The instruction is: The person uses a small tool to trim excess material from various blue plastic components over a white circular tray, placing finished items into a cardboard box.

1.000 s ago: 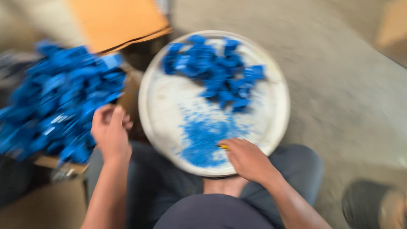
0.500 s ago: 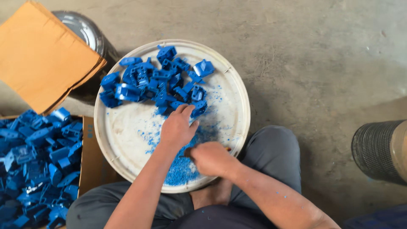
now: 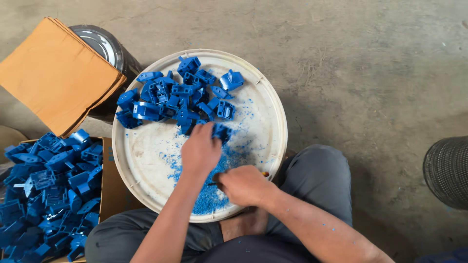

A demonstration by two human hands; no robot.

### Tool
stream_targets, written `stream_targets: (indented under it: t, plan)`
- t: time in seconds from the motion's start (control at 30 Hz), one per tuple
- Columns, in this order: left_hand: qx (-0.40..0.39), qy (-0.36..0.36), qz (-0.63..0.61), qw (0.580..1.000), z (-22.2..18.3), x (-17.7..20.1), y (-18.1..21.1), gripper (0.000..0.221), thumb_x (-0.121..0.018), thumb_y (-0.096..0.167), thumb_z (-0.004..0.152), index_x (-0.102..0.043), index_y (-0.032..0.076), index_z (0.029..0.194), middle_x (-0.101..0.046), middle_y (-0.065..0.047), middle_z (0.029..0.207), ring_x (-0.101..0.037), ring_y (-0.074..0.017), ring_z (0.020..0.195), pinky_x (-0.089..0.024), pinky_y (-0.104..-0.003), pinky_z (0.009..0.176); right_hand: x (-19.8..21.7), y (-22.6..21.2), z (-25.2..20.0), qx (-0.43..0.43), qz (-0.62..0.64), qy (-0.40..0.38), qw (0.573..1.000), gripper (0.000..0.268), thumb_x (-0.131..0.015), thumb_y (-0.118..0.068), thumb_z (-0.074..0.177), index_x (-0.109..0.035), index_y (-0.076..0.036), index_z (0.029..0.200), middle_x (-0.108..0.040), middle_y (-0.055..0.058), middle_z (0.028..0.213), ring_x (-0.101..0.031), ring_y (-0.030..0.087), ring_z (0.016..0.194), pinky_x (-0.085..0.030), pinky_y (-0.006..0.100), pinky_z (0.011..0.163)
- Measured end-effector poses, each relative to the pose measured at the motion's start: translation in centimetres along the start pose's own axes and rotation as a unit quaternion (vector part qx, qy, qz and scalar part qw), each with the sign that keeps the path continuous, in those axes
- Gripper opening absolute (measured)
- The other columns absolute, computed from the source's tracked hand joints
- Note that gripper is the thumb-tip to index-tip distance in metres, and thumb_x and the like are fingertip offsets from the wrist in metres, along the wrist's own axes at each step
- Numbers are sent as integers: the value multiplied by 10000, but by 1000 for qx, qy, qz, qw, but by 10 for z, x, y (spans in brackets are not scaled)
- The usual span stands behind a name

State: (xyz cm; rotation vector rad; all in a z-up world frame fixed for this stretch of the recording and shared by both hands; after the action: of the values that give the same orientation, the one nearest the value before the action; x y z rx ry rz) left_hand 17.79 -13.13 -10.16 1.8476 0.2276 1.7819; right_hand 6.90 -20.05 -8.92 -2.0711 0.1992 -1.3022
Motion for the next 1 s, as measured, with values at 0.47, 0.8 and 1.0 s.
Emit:
stream_targets:
  t: [0.47, 0.8, 1.0]
  plan:
    - [33, 213, -119, 969, -178, 46, -86, 273, -671, 58, 852, -586, 28, 1110, -642, -178, 1057, -631, -404, 923, -503, -454, 778, -33, -12, -21, 71, -59, 198, 976, 274, -705, -278, 890, -694, -123, 1115, -687, 91, 936, -620, 337, 871, -490, 484, 760]
    - [-44, 194, -69, 978, -161, 50, -63, 297, -701, 125, 760, -635, 38, 1036, -669, -123, 1021, -610, -354, 898, -493, -453, 774, -34, -22, -28, 119, -53, 258, 957, 138, -727, -156, 789, -723, -131, 925, -653, 48, 767, -623, 282, 725, -489, 422, 666]
    - [-16, 206, -77, 975, -149, 52, -70, 289, -693, 143, 771, -648, 49, 1041, -681, -107, 1014, -620, -341, 901, -504, -445, 762, -25, -22, -18, 107, -52, 277, 953, 133, -745, -164, 786, -721, -120, 909, -664, 51, 775, -626, 285, 724, -498, 421, 663]
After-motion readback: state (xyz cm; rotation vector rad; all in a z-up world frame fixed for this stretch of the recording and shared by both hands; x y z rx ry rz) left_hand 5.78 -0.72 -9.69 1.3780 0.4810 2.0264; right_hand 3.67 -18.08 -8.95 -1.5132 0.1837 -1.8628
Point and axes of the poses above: each hand's wrist, its own z-axis towards the middle knuckle, its own x-axis out of the back of the hand, y = z × x, the point moved 9 cm from there along z, towards the middle knuckle
